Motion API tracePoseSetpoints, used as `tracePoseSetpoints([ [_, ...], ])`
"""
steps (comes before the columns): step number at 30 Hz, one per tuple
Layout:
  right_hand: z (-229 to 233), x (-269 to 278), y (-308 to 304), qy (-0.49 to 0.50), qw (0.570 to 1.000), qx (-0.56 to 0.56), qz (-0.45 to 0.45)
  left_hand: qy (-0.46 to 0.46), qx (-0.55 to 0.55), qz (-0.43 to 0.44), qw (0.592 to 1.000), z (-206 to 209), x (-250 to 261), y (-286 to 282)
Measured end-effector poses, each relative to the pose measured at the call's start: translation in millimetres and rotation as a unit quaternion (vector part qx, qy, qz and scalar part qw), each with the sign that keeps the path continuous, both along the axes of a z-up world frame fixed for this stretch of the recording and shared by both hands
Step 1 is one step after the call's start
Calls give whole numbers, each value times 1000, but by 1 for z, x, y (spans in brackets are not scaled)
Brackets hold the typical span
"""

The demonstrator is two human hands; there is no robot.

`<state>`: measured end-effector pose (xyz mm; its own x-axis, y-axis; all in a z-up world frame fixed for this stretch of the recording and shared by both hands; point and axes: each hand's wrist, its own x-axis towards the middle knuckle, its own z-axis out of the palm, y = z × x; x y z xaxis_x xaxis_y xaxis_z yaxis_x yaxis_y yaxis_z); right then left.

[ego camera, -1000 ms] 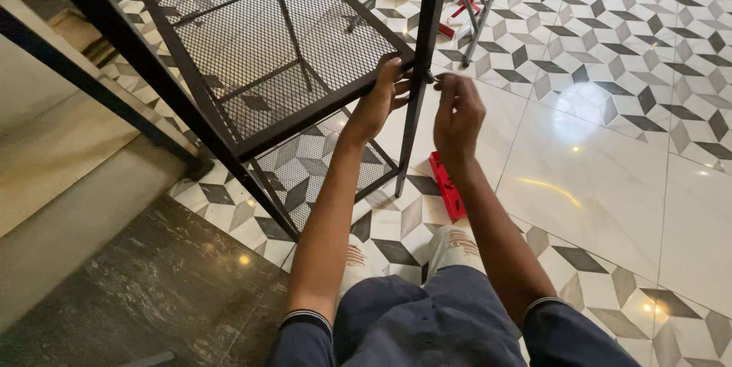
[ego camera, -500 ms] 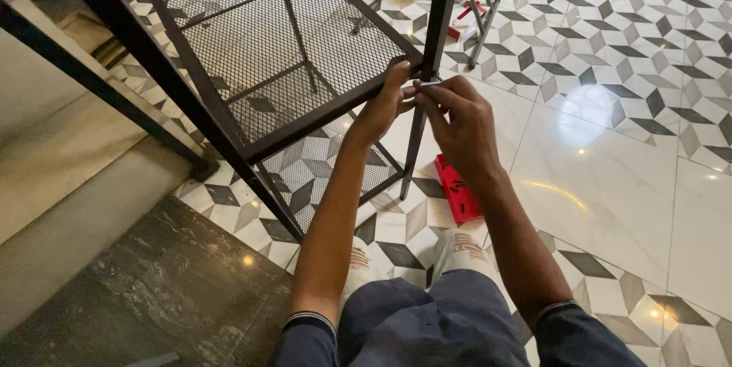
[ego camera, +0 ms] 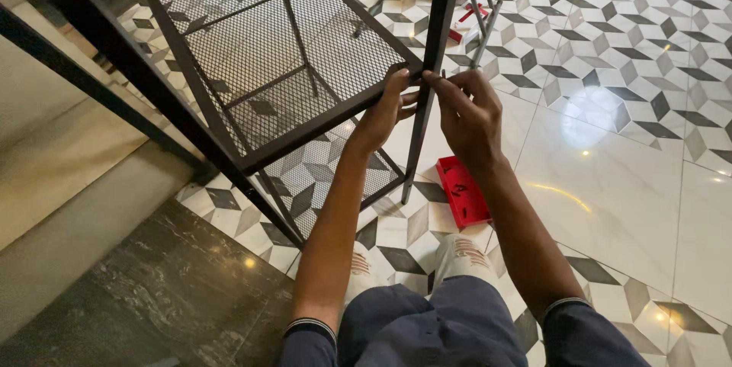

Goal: The person assembles a metal mesh shelving unit by attaching a mesh panel to the frame using bolts and an Allen key. They repeatedly insert and tighten bolts at multiple connection points along the frame edges.

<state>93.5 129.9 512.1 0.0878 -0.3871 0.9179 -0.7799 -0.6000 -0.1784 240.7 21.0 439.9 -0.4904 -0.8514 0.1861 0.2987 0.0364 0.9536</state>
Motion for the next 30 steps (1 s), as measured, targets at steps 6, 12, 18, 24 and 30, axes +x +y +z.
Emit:
tracePoseSetpoints([
  [6, -20, 1, -20, -209, 970, 79, 98, 24, -2, -10, 1000, 0, -1, -3],
  [12, -19, -3, -20, -93, 995, 8, -35, -7, 18, 4, 1000, 0, -2, -4],
  [18, 0, -50, -19, 230, 947, -132, -181, 5, 11, 2, 1000, 1, -3, -5],
  [24, 23, -99, -46, 396, 879, -228, -137, -17, 13, 17, 1000, 6, -5, -4],
  [30, -23, -79, -70, 207, 971, -108, -45, -15, 20, 14, 1000, 12, -9, 1],
])
